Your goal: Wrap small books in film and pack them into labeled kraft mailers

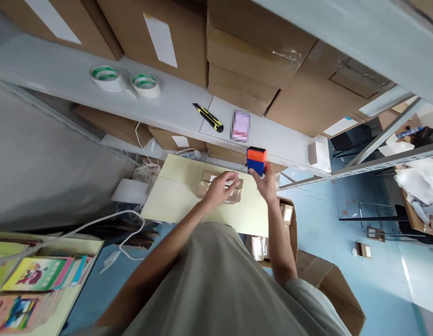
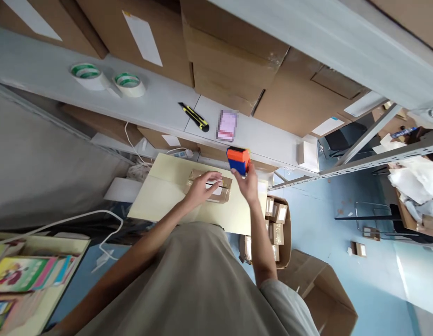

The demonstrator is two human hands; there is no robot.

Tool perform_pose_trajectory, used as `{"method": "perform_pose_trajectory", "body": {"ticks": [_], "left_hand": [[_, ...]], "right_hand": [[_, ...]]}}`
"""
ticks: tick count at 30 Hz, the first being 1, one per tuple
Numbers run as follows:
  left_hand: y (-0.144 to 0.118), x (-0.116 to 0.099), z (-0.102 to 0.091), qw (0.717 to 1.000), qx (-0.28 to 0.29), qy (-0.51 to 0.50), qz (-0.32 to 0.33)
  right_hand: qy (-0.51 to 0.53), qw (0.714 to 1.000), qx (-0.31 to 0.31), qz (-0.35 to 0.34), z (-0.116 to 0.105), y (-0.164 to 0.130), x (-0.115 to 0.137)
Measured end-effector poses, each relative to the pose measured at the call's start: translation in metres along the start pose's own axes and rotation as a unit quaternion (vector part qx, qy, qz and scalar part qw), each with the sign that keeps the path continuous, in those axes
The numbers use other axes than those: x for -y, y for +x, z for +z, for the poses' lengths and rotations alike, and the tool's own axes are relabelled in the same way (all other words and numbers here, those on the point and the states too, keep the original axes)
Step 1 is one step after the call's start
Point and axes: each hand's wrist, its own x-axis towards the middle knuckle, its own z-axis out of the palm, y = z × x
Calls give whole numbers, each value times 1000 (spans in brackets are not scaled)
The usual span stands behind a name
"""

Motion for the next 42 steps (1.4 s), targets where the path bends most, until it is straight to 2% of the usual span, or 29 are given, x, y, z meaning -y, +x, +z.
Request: {"method": "perform_pose_trajectory", "body": {"ticks": [3, 6, 10, 17, 22, 26, 31, 35, 39, 42], "left_hand": [[-42, 1, -8, 997, -34, -52, -49], [-68, -3, -21, 993, -69, -65, -77], [-85, -6, -40, 989, -96, -67, -91], [-101, 2, -75, 988, -47, -102, -110], [-97, 23, -121, 950, -80, -220, -209], [-86, 40, -145, 922, -34, -289, -255], [-81, 51, -144, 901, -22, -336, -275], [-86, 64, -144, 899, -15, -350, -264], [-92, 80, -141, 896, -16, -343, -280], [-95, 88, -127, 891, -50, -335, -301]], "right_hand": [[198, 978, 61, 38, 32, -57, 17], [270, 957, 84, 69, 60, -87, 34], [250, 959, 113, 71, 82, -97, 48], [180, 969, 151, 75, 106, -101, 56], [175, 952, 226, 105, 110, -112, 61], [111, 948, 280, 99, 105, -120, 66], [13, 944, 322, 65, 97, -123, 81], [-56, 936, 344, 47, 93, -121, 97], [-55, 928, 359, 81, 96, -117, 99], [-28, 920, 367, 131, 98, -110, 99]]}}
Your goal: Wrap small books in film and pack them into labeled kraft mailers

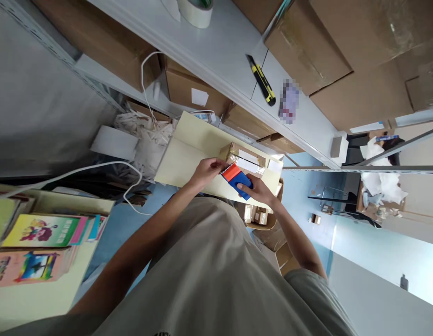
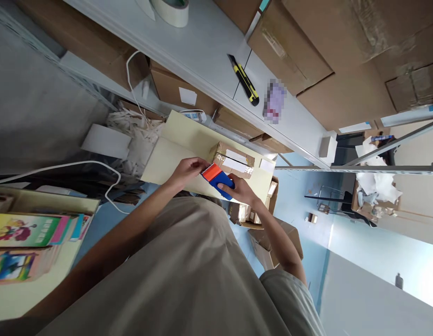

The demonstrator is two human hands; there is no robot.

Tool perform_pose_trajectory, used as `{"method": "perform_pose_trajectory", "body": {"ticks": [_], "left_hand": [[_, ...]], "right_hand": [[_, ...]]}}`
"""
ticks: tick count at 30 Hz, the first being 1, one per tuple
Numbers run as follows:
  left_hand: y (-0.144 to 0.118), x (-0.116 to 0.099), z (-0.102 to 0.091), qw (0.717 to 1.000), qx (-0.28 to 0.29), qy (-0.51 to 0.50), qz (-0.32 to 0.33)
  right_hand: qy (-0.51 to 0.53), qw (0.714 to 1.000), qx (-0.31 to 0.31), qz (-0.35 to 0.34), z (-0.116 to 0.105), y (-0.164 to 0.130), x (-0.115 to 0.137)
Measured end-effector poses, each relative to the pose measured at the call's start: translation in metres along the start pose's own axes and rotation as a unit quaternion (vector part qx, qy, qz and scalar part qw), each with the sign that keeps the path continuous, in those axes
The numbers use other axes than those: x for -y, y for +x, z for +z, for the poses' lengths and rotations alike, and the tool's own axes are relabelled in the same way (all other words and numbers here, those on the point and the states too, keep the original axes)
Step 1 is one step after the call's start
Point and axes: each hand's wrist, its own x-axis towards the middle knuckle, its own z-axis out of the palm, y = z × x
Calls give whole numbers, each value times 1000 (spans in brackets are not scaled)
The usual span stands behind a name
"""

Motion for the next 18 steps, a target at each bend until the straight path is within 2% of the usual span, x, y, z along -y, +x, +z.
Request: {"method": "perform_pose_trajectory", "body": {"ticks": [3, 6, 9, 12, 15, 18], "left_hand": [[3, 12, 12, 999, -40, 0, 12], [13, 16, 21, 997, -55, -23, 44], [34, 18, 18, 990, -108, -63, 63], [59, 26, 13, 984, -149, -88, 36], [76, 43, 17, 981, -171, -88, -20], [86, 60, 22, 977, -199, -74, -33]], "right_hand": [[11, 999, 34, 32, -17, 3, 12], [-6, 994, 83, 68, -48, 0, 35], [-40, 986, 114, 114, -87, -6, 59], [-69, 982, 113, 131, -116, -5, 75], [-116, 976, 122, 136, -127, 11, 87], [-167, 972, 103, 133, -123, 36, 99]]}}
